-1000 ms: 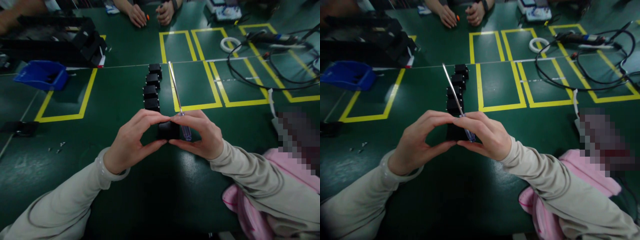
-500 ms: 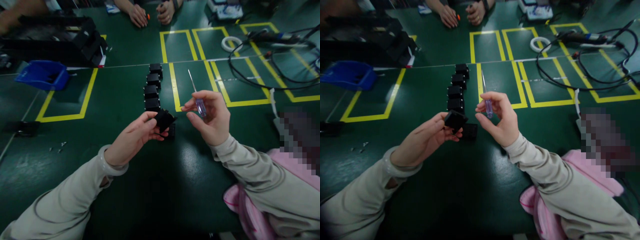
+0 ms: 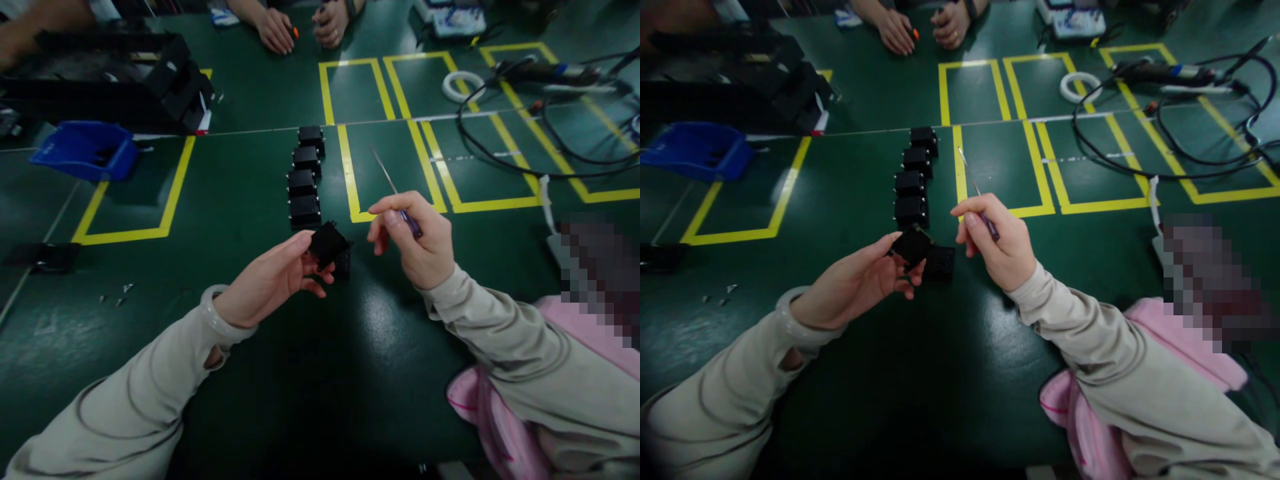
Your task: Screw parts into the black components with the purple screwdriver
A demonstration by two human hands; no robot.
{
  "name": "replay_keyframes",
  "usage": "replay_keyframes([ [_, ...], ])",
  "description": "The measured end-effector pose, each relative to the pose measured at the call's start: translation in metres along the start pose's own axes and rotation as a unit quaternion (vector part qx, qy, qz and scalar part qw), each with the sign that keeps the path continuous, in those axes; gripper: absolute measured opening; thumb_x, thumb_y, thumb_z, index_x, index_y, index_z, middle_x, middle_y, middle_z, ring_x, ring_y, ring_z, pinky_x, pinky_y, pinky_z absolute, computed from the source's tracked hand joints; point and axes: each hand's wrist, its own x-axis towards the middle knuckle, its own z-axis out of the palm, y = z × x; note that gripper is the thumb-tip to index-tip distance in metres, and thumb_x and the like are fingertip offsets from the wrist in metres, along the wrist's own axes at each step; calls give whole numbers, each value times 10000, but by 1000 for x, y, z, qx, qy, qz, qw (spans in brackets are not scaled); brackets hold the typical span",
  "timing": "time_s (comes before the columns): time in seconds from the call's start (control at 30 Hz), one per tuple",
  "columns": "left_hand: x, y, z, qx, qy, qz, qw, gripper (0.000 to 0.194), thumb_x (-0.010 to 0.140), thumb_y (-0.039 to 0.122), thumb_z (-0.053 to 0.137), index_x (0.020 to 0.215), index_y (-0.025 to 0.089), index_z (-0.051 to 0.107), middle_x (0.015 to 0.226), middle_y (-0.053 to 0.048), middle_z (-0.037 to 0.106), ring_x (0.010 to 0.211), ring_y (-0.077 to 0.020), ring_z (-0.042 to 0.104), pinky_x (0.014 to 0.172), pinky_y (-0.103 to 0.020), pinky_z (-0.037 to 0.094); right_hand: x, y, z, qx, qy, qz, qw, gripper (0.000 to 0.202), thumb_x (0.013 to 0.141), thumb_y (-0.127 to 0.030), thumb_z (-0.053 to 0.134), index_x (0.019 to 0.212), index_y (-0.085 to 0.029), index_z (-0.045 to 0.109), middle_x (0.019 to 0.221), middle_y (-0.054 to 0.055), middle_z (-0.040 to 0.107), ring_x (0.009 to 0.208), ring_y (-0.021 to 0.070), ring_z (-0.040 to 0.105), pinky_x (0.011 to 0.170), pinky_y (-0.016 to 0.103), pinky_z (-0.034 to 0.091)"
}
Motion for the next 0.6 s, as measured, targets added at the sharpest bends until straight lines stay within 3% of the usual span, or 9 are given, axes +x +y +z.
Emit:
replay_keyframes([
  [0.07,-1,4,-3,139,45,77,986,349,974,477,597,1224,236,627,1110,-66,684,998,-191,675,762,-284,597,0,3,-1,4,-38,-2,999,216,1026,-414,537,1077,-211,595,839,5,702,661,99,672,618,263,544],
  [0.1,-1,7,-5,224,67,120,965,354,947,443,649,1234,236,628,1169,-66,674,1066,-203,662,820,-301,597,0,5,-2,5,-65,-8,998,226,1008,-407,571,1110,-206,585,919,30,734,771,120,717,686,273,572],
  [0.2,-2,13,-9,441,101,229,862,395,873,374,748,1219,217,636,1241,-69,655,1151,-232,633,957,-374,574,1,10,-1,-34,-144,-54,988,465,875,-392,748,1244,-193,545,1163,99,743,1083,208,733,862,344,604],
  [0.3,-3,13,-9,536,102,284,788,415,876,342,745,1242,208,603,1222,-63,664,1131,-229,644,975,-396,562,0,12,1,-125,-172,-118,970,546,826,-331,786,1295,-174,556,1208,124,724,1104,240,716,906,385,599],
  [0.47,-4,7,-4,590,101,320,735,405,900,344,726,1253,216,574,1205,-62,678,1102,-222,658,975,-388,555,-4,8,2,-229,-200,-157,940,423,881,-286,703,1273,-157,611,1116,121,732,988,256,702,818,392,593],
  [0.6,-3,6,-7,598,93,330,724,501,894,395,739,1321,228,538,1283,-86,649,1185,-253,629,1017,-427,544,-2,9,1,-222,-178,-136,949,350,872,-283,701,1201,-196,624,1077,90,726,940,227,689,800,363,584],
])
